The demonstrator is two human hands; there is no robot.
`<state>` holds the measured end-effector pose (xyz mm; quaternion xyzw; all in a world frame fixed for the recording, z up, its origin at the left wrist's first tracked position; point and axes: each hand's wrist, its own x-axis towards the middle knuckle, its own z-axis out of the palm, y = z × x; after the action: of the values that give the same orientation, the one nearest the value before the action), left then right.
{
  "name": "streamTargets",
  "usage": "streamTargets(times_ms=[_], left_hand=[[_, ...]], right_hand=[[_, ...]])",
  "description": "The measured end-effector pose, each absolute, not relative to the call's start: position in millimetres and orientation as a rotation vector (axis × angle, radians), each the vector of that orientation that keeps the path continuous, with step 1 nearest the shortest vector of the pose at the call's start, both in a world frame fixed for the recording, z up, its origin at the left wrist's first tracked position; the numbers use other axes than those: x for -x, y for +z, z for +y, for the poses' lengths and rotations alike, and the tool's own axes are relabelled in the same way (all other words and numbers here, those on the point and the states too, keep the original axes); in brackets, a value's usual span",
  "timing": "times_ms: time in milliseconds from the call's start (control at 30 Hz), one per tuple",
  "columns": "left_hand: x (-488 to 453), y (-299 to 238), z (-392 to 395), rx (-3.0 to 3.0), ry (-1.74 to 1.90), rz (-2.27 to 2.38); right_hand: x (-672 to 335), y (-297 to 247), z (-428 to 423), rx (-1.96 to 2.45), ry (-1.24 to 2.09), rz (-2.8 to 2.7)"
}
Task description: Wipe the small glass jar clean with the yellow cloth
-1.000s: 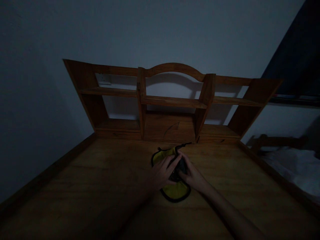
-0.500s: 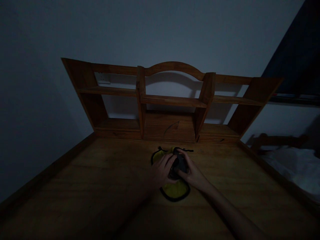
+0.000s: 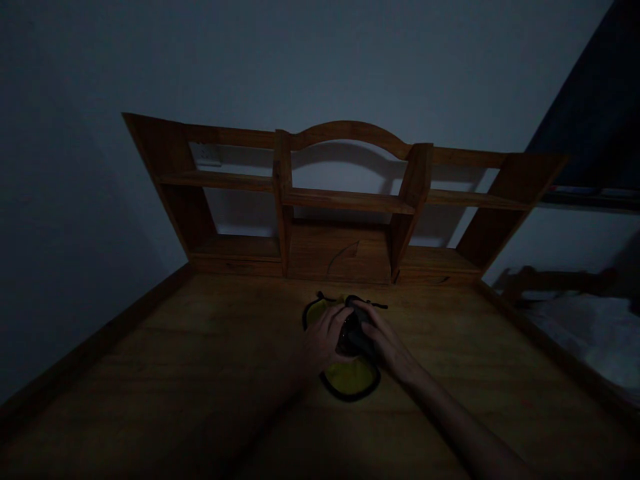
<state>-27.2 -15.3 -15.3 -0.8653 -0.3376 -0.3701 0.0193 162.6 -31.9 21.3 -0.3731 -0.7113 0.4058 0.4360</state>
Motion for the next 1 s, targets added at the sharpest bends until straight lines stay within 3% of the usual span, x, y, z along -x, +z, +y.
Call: streamTargets(times_ms=[700, 1000], left_hand=[[26.9, -4.3, -22.8, 2.845, -1.027, -1.044], [25.0, -0.5, -25.0, 2.856, -0.956, -1.083]], right_hand=[[-165.3, 2.6, -23.5, 1.092, 0.571, -1.929], [-163.6, -2.1, -20.2, 1.087, 0.658, -1.873]])
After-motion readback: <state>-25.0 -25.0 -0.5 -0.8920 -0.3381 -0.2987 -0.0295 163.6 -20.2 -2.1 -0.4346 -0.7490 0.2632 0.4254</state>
